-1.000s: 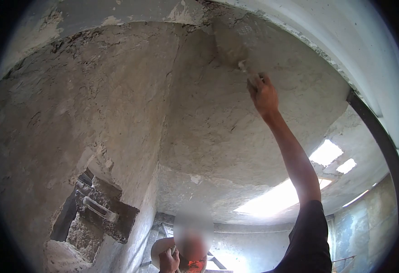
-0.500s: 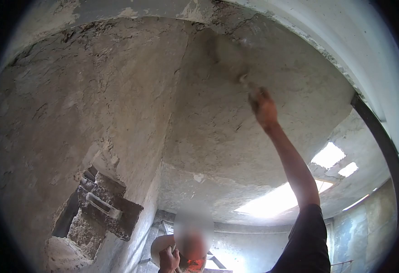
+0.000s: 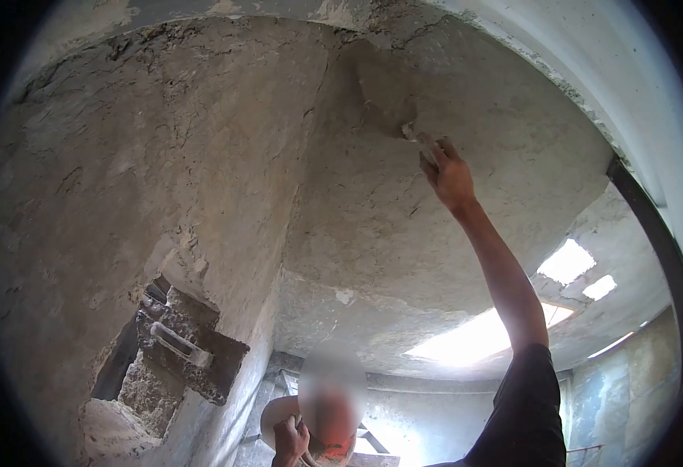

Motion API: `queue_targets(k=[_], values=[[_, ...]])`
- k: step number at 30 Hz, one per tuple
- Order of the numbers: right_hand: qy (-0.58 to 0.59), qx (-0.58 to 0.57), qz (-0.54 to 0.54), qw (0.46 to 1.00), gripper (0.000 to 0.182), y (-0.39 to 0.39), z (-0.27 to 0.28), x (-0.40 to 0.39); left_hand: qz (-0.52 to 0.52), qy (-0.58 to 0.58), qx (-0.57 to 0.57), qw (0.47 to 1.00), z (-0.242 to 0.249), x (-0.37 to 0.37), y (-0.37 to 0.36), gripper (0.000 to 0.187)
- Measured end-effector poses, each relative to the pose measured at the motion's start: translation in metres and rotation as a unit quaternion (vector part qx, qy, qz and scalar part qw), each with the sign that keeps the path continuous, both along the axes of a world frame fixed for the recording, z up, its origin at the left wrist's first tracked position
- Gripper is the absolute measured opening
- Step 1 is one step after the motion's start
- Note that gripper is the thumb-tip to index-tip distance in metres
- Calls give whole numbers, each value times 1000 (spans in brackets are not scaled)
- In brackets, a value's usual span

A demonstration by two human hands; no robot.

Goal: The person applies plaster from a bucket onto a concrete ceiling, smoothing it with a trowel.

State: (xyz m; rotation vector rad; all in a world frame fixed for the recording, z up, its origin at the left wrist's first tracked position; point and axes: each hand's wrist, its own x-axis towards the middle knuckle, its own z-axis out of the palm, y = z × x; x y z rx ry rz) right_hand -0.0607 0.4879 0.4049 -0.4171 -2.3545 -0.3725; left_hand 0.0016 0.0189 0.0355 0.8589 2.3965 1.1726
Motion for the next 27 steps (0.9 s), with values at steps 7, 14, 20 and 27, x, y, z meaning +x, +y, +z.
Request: queue_targets(k=[7,14,20,27], values=[[88,109,-100,985,45,15,18,-6,-9,-2,-7,1000,2,-2,2,37],[-52,85,-82,992,47,16,-43,14,0,21,-18,1000,1,0,3,36],[66,72,-42,994,47,14,-7,11,-19,-17,-25,999,3,-3,1,36],[76,82,-92,989,46,24,-9,-8,-11,-25,-12,1000,3,-1,1,38]])
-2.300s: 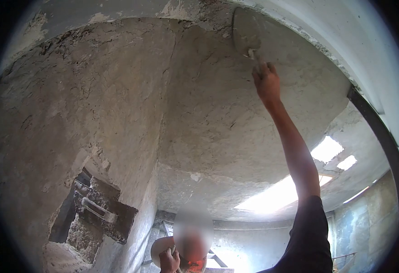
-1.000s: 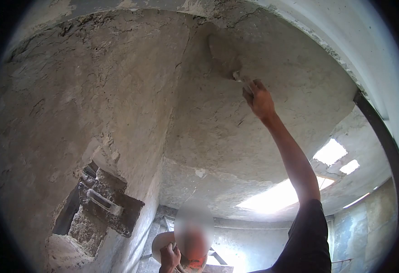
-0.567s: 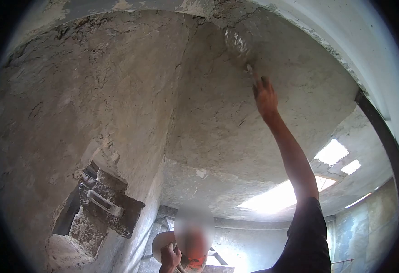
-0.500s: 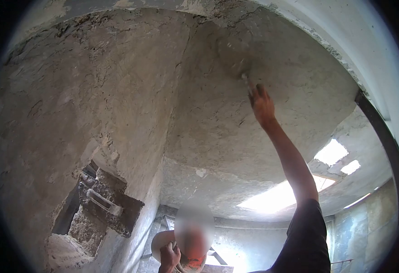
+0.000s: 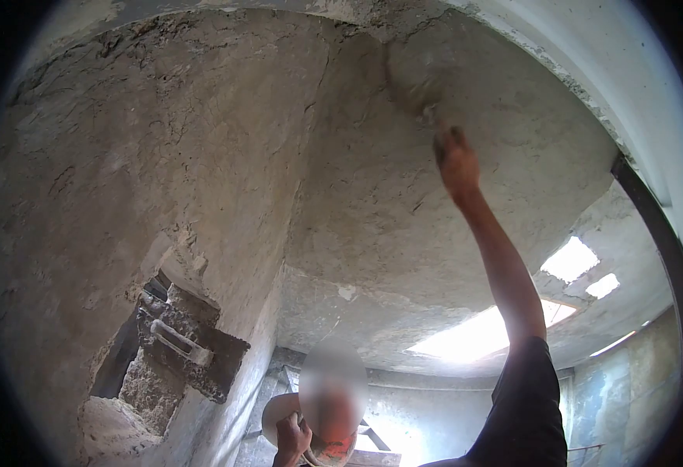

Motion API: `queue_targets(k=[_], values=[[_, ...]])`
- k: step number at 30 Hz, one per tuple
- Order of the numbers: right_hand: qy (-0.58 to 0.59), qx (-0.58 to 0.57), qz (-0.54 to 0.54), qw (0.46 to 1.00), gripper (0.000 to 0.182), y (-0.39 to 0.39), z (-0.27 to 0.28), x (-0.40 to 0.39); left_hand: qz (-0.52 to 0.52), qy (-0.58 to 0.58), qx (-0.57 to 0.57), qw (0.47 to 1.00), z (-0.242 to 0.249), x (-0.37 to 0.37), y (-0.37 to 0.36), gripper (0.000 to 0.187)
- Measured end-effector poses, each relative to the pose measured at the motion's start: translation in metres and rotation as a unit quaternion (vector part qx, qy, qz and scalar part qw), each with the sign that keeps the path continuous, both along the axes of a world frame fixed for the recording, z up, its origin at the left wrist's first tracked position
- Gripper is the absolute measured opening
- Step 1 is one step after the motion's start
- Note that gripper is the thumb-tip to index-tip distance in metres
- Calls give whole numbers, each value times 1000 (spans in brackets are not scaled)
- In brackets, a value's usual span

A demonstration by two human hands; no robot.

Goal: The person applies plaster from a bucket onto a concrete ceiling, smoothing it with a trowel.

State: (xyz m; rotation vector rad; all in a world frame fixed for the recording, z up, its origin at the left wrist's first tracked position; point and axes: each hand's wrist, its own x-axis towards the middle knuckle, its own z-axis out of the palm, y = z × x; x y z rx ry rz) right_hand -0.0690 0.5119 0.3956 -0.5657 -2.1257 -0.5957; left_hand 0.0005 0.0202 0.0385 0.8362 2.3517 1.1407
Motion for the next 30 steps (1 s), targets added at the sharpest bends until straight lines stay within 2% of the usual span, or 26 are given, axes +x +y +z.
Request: queue_targets(k=[1,2,4,8,10,14,16,20,22,24,28,30], values=[[-55,21,-7,998,46,-7,-9,1,6,3,12,1000,2,1,1,38],[-57,22,-6,998,46,-13,-16,4,7,2,13,1000,0,2,0,38],[-135,-130,42,981,49,-33,-22,10,2,26,2,1000,-5,1,-2,38],[-92,-109,64,988,47,-32,-12,17,-2,15,-8,1000,-4,-1,-1,39],[-20,-41,43,998,44,-19,1,15,10,5,14,1000,-5,-2,-1,39],[51,-54,50,996,45,-25,43,2,5,2,-7,1000,0,-3,-1,39],[79,-52,17,995,46,-23,50,-4,12,12,-9,1000,5,-2,0,38],[13,-21,44,999,44,-22,10,-16,8,29,-5,1000,-5,-2,-1,38],[-20,-7,69,997,44,-30,-9,-12,1,-4,-7,1000,0,-3,-1,38],[-134,-145,137,971,44,-38,-17,-8,4,-7,1,1000,2,-2,-2,39],[-108,-156,168,967,38,-35,-7,4,10,-19,14,1000,11,-3,-2,41],[-23,-76,135,988,36,-23,9,8,14,8,10,1000,10,-1,-2,39]])
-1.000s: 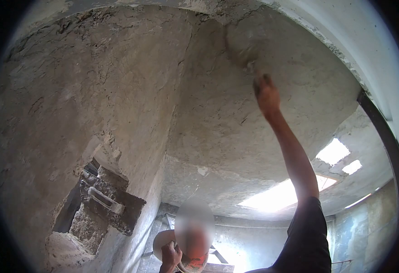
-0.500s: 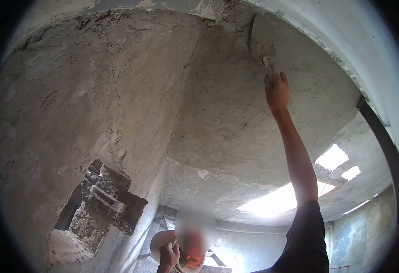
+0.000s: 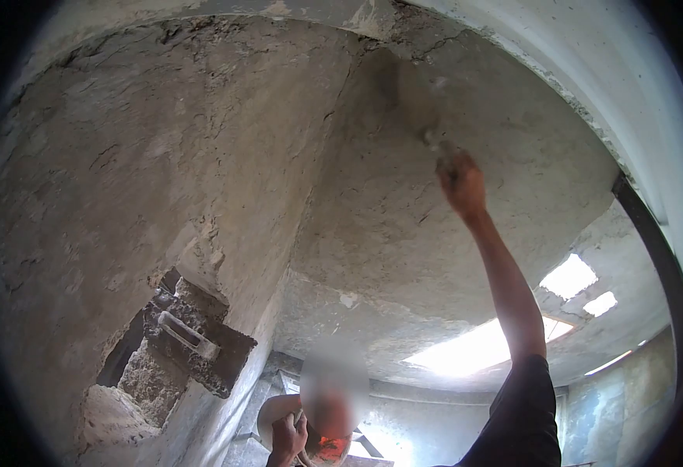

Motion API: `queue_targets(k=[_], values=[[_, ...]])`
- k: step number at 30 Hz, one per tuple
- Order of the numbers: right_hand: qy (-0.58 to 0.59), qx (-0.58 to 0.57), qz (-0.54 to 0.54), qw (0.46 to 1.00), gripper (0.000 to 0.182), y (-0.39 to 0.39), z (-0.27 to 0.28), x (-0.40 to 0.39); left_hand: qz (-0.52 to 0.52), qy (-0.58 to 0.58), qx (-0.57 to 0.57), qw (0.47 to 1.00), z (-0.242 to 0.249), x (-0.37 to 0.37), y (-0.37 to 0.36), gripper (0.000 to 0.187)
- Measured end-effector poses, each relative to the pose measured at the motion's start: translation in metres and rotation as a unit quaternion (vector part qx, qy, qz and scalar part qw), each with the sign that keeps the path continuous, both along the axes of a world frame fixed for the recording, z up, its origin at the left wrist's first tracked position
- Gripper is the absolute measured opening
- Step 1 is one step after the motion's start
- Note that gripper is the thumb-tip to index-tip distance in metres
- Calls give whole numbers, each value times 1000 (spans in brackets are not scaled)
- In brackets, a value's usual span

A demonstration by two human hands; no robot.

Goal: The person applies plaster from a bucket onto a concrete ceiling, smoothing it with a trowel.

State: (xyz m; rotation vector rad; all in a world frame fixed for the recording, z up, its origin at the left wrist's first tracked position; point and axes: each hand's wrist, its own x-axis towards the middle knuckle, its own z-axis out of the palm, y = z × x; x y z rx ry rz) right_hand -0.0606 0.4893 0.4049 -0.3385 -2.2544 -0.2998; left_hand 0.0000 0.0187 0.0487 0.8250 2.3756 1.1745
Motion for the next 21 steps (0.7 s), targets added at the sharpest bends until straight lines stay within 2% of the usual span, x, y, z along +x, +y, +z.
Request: queue_targets(k=[1,3,5,7,9,12,16,17,19,21], values=[[-1,0,1,1000,36,-2,12,-1,-1,29,-7,1000,-1,0,0,37],[88,-19,-42,995,34,-5,37,-2,-2,7,-12,1000,-7,-1,-1,39],[95,2,-61,994,37,0,41,-5,-2,-16,-19,1000,-15,2,0,41],[103,21,-81,991,39,8,32,-4,16,1,30,999,-20,3,0,40],[26,62,-116,991,45,28,-8,0,19,-5,26,999,-11,1,-2,40],[-134,7,-125,983,47,18,-64,9,11,-19,7,1000,-6,-1,-2,39],[-262,-86,-109,955,49,-32,-70,19,6,-16,10,1000,-1,-5,-2,38],[-261,-86,-108,955,49,-28,-69,21,6,-15,10,1000,-2,-7,-3,38],[-141,-16,-99,985,49,-11,-61,31,-2,-24,-16,1000,-5,-6,-4,39],[-31,-15,-117,993,48,1,-37,35,-1,-13,-3,1000,-2,-6,-2,37]])
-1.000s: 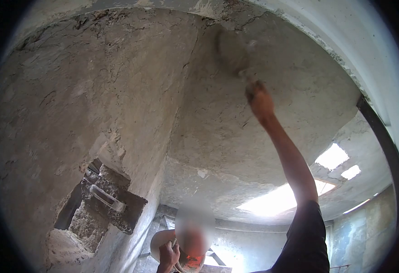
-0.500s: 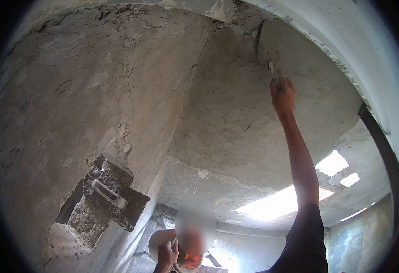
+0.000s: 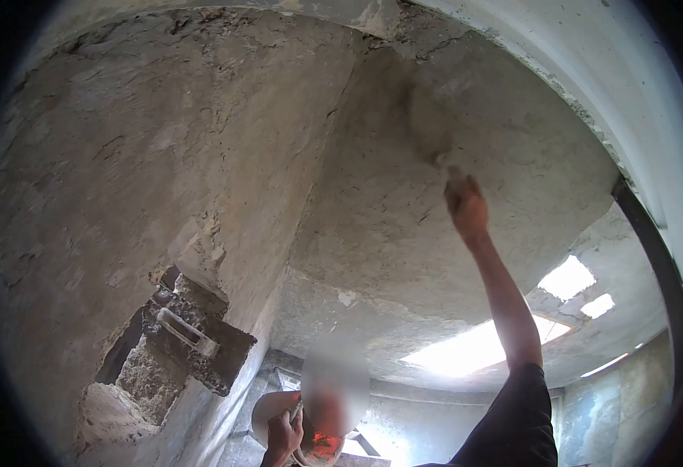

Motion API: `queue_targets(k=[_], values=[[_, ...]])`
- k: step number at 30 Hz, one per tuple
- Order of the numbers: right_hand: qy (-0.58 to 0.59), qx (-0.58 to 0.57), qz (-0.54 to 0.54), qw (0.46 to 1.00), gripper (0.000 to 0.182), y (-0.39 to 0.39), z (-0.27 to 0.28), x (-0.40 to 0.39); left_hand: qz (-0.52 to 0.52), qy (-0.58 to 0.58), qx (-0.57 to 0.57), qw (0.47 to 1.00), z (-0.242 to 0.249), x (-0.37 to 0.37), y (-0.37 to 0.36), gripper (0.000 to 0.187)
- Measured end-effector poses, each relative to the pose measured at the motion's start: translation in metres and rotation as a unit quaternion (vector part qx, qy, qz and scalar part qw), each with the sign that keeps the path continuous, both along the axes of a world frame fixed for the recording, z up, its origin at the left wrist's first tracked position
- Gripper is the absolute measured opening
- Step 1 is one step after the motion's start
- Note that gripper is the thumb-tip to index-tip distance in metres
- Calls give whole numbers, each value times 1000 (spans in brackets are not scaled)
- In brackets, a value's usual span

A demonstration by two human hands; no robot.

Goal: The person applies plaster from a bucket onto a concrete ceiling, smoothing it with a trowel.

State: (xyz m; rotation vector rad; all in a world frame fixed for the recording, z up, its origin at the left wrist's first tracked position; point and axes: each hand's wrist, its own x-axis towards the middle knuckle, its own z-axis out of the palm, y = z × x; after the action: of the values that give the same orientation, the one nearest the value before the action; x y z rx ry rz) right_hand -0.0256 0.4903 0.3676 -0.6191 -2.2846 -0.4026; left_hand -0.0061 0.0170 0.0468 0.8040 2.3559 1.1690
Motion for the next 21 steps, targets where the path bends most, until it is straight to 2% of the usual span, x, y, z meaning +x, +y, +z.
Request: queue_targets(k=[3,4,6,7,9,10,12,15,16,19,21], values=[[49,-34,-58,997,47,-1,36,0,1,17,8,1000,-2,0,1,36],[48,-36,-60,996,47,5,27,2,1,21,3,1000,-4,1,0,35],[48,79,-18,996,49,28,-4,2,0,22,-1,1000,-7,1,1,35],[47,78,-21,996,49,31,-19,3,0,23,-4,1000,-8,3,1,35],[-67,25,14,997,49,27,-49,7,0,39,-2,999,-9,4,1,36],[-65,24,11,998,49,18,-56,11,2,55,2,998,-8,4,1,36],[-200,-40,26,979,49,-1,-65,19,0,54,16,998,-4,4,0,36],[-138,-98,27,985,48,-18,-58,33,-4,24,20,999,2,0,2,36],[-138,-98,28,985,48,-17,-52,35,-13,-3,6,1000,4,0,2,36],[28,-19,-1,999,51,2,-41,42,-12,34,6,999,-2,2,3,36],[37,-39,-19,998,52,15,-35,39,-15,42,6,999,-2,4,4,36]])
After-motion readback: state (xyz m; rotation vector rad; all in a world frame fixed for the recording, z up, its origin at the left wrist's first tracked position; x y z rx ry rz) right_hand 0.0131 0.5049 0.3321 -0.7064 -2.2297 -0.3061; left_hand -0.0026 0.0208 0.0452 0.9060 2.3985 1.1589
